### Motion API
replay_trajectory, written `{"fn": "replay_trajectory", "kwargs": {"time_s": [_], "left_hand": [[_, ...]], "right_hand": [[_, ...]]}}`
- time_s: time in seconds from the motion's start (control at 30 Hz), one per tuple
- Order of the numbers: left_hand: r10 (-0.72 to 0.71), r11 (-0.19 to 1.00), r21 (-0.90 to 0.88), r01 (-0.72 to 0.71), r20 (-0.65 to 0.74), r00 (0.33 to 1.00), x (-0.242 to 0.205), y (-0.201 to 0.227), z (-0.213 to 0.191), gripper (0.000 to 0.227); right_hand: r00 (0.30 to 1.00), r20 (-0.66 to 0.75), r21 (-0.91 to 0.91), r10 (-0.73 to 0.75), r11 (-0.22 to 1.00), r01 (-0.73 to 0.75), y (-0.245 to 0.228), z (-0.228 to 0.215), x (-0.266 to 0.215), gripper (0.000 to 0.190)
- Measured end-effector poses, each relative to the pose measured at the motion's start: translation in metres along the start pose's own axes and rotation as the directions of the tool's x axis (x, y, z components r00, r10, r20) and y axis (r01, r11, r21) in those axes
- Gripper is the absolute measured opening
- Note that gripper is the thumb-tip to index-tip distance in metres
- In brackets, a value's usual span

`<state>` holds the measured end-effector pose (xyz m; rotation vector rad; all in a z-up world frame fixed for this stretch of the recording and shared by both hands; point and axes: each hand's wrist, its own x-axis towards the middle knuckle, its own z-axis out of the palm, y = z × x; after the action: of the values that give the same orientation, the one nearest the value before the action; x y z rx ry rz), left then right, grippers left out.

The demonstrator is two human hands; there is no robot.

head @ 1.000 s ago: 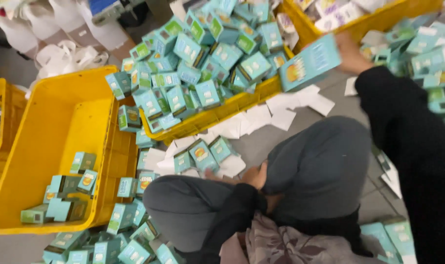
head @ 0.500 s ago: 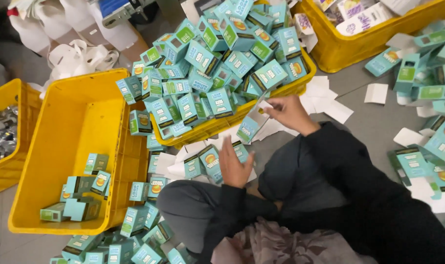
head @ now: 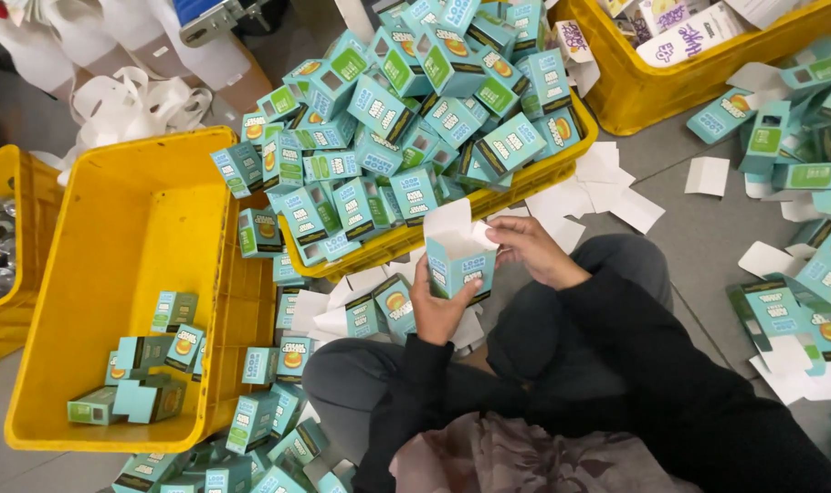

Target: The person sits on the floor and assembles small teal and green cardboard boxes by hand. They pick up flat pieces of cardboard, fold them into box shapes, and place the finished boxes into a yellow crate. The process is repeated continuously throughout the video.

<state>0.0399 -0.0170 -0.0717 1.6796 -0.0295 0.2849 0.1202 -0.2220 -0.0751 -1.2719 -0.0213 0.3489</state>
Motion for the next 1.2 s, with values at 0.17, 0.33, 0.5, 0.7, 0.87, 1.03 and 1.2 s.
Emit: {"fn": "replay_trajectory", "kwargs": {"time_s": [0.17,0.33,0.5,0.7,0.87,1.03,1.2], "left_hand": [[0.014,0.994,-0.112,-0.007,0.06,0.998,-0.002,0.019,-0.007,0.08],[-0.009,0.968,-0.25,0.03,0.087,0.996,-0.013,0.025,-0.006,0.074],[-0.074,0.997,-0.027,0.071,-0.093,0.993,-0.013,-0.014,-0.04,0.077],[-0.003,0.999,-0.032,-0.016,-0.533,0.846,0.019,-0.02,-0.121,0.084],[-0.025,0.998,-0.065,-0.02,-0.633,0.773,0.018,-0.038,-0.123,0.074],[-0.041,0.997,-0.076,-0.01,-0.633,0.773,0.016,-0.049,-0.123,0.072],[-0.03,0.997,-0.08,-0.024,-0.612,0.79,0.011,-0.069,-0.127,0.072]], "right_hand": [[0.987,0.113,-0.2,-0.114,0.97,0.134,-0.039,0.025,-0.025,0.047],[0.981,0.146,-0.192,-0.131,0.969,0.158,-0.035,0.029,-0.046,0.059],[0.968,0.252,-0.449,0.004,0.886,0.114,-0.091,0.025,-0.048,0.084],[0.918,-0.067,-0.998,0.391,-0.033,-0.059,0.038,-0.11,0.08,0.071],[0.916,0.023,-0.976,0.4,-0.189,0.106,0.15,-0.078,0.127,0.041],[0.977,-0.045,-0.998,0.209,0.036,-0.053,0.168,-0.03,0.135,0.048],[0.987,0.157,-0.986,-0.016,-0.067,0.156,0.179,0.013,0.114,0.08]]}}
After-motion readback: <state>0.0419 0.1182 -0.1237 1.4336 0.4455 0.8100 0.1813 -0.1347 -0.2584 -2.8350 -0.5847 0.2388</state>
